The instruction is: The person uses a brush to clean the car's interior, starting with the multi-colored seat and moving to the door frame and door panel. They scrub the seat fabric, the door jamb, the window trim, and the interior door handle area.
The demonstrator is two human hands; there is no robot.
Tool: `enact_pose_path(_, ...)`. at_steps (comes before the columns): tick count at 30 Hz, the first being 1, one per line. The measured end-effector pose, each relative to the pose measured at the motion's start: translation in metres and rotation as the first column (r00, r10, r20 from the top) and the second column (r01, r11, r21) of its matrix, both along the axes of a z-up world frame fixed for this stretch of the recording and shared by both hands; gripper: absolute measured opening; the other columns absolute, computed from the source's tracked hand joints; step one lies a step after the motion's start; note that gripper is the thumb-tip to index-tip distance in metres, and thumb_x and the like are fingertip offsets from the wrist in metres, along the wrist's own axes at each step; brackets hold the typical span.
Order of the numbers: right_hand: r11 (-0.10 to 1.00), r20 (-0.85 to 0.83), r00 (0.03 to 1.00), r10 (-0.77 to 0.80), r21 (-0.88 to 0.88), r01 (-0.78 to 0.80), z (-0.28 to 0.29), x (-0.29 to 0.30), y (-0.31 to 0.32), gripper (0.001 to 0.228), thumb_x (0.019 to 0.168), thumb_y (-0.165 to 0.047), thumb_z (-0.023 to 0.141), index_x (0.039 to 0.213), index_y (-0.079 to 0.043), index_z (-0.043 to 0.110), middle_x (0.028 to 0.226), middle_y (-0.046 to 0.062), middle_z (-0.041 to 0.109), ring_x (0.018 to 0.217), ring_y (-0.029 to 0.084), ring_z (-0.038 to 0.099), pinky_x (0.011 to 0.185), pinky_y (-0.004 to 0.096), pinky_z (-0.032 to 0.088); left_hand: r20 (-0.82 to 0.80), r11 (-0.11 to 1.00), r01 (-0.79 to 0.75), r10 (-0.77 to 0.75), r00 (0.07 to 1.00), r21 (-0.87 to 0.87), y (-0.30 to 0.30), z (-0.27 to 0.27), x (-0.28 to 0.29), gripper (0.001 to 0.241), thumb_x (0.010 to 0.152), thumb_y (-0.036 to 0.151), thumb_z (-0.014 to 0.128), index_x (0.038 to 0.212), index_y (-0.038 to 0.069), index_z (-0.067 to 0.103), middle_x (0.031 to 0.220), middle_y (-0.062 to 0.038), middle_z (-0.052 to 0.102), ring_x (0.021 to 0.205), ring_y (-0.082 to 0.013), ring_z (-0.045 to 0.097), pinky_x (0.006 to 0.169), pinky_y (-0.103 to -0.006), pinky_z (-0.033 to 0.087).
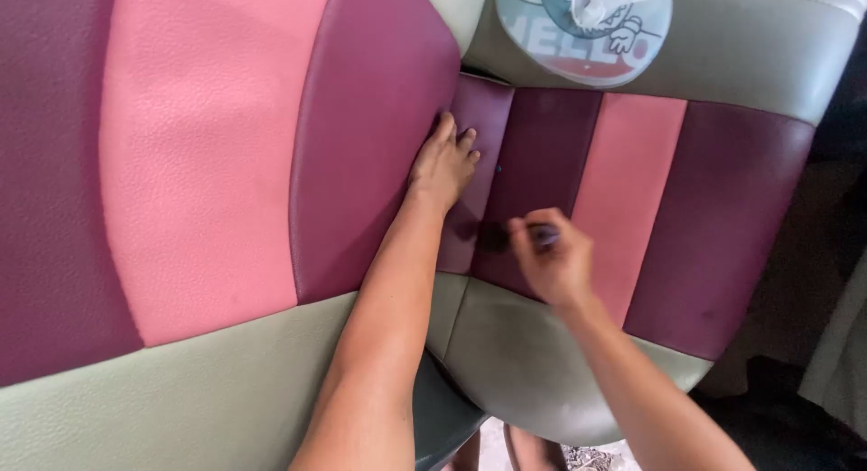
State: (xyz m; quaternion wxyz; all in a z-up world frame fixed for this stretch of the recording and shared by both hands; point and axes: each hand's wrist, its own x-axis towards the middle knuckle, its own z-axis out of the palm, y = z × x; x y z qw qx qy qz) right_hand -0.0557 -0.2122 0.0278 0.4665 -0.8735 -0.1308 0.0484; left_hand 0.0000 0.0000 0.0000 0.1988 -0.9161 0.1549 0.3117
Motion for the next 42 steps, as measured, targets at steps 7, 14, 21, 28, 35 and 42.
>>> enact_pose_path(7,0.994,0.166,0.981,-0.104,0.000,0.105,0.024,0.020,0.002,0.012,0.090,-0.003,0.082,0.092,-0.013,0.074,0.079,0.006,0.071,0.074,0.026,0.071,0.062,0.034,0.054,-0.033,1.000,-0.011,0.011,0.999,-0.023,0.004,-0.015,0.001,0.050,0.108,0.016,0.037,0.154,0.032,0.046,0.168,0.005,0.035,0.151,-0.0355,0.035,0.121,-0.0620,0.007)
enact_pose_path(14,1.000,0.131,0.991,0.012,0.006,-0.013,0.000,0.025,0.030,0.011,0.087,-0.011,0.083,0.085,-0.013,0.072,0.069,0.010,0.068,0.068,0.035,0.070,0.057,0.042,0.053,-0.020,1.000,-0.016,0.017,1.000,0.004,0.002,-0.001,0.006,0.049,0.110,0.018,0.036,0.156,0.033,0.044,0.168,0.005,0.034,0.152,-0.0338,0.033,0.121,-0.0616,0.006)
enact_pose_path(21,0.994,0.153,0.985,-0.084,0.079,0.072,-0.011,0.040,0.011,0.012,0.096,-0.011,0.078,0.085,-0.015,0.073,0.064,0.003,0.064,0.064,0.025,0.068,0.057,0.034,0.052,-0.043,1.000,0.007,-0.007,0.999,0.011,-0.001,0.012,0.002,0.050,0.108,0.016,0.039,0.156,0.033,0.044,0.168,0.005,0.034,0.150,-0.0337,0.035,0.120,-0.0620,0.006)
enact_pose_path(28,0.936,0.310,0.922,0.233,-0.328,-0.127,0.039,0.079,0.018,0.015,0.084,-0.014,0.079,0.093,-0.022,0.070,0.077,0.000,0.067,0.077,0.027,0.070,0.068,0.041,0.056,-0.049,1.000,0.023,-0.023,0.999,-0.004,0.000,0.009,0.005,0.049,0.109,0.018,0.038,0.155,0.031,0.044,0.168,0.003,0.034,0.150,-0.0346,0.036,0.122,-0.0628,0.009)
enact_pose_path(35,0.990,0.380,0.916,0.127,-0.107,-0.093,0.031,0.105,0.053,0.013,0.090,-0.010,0.080,0.090,-0.016,0.068,0.076,0.004,0.066,0.075,0.031,0.070,0.064,0.039,0.055,-0.050,0.998,0.052,-0.050,0.997,0.045,-0.001,0.008,0.005,0.050,0.108,0.025,0.041,0.158,0.031,0.039,0.170,0.003,0.030,0.151,-0.0348,0.034,0.121,-0.0673,0.008)
enact_pose_path(42,0.909,0.449,0.861,0.237,-0.416,-0.034,0.021,0.137,0.039,0.019,0.082,-0.020,0.082,0.086,-0.016,0.064,0.071,0.006,0.062,0.073,0.032,0.069,0.065,0.044,0.055,-0.065,0.999,0.053,-0.053,0.997,0.007,0.000,0.017,0.005,0.047,0.109,0.024,0.039,0.155,0.030,0.045,0.167,0.002,0.036,0.151,-0.0320,0.037,0.122,-0.0635,0.013)
